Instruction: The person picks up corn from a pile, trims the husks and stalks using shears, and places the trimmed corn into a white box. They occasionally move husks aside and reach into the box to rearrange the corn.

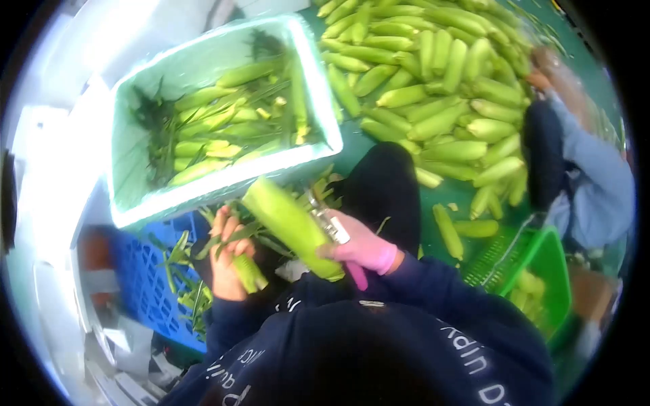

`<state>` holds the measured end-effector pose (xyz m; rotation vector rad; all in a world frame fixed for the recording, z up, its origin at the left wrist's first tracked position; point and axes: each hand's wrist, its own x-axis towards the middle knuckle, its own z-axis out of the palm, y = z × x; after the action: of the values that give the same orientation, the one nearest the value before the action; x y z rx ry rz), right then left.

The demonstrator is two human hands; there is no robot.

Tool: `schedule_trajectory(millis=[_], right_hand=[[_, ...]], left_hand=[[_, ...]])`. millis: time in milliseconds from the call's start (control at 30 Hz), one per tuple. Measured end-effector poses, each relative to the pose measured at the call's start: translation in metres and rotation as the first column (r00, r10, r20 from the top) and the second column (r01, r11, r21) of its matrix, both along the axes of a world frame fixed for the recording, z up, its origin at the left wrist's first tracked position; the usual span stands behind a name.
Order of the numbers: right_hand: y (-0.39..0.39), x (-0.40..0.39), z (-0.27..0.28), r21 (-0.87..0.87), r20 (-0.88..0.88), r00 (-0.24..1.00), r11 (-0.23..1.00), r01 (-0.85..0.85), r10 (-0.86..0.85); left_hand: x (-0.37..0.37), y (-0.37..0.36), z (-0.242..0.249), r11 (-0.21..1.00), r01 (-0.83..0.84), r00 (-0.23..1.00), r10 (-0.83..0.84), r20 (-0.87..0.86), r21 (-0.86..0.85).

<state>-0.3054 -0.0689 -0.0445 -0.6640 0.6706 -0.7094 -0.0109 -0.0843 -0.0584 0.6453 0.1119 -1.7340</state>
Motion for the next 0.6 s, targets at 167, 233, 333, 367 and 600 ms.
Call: schedule_trajectory(millis=[167, 233, 333, 367, 600], right_hand=[[-0.001, -0.111, -0.045, 0.064, -0.146, 0.728, 0.728, 0.682, -0.669], [-0.028, -0.164, -0.028, -0.094, 0.029, 0.718, 0.713, 0.694, -0.695], [-0.052, -0.202, -0.001, -0.037, 0.379, 0.602, 0.639, 0.769, -0.703], [-0.047, -0.206, -0.002, 0.068, 0.36, 0.414, 0.466, 0.882, -0.836], [0.019, -0.081, -0.043, 0.264, 0.322, 0.658, 0.732, 0.628, -0.68]], left_hand=[[0.038, -0.018, -0.019, 0.935, 0.345, -0.387, 0.065, 0.92, 0.079], [0.037, -0.021, 0.033, 0.628, 0.649, -0.709, 0.292, 0.642, 0.43], [0.033, -0.058, 0.108, 0.105, 0.743, -0.668, 0.183, 0.721, 0.661], [0.029, -0.085, 0.129, 0.055, 0.862, -0.494, -0.137, 0.859, 0.505], [0.003, -0.257, -0.02, 0.053, 0.552, -0.817, 0.233, 0.528, 0.832]])
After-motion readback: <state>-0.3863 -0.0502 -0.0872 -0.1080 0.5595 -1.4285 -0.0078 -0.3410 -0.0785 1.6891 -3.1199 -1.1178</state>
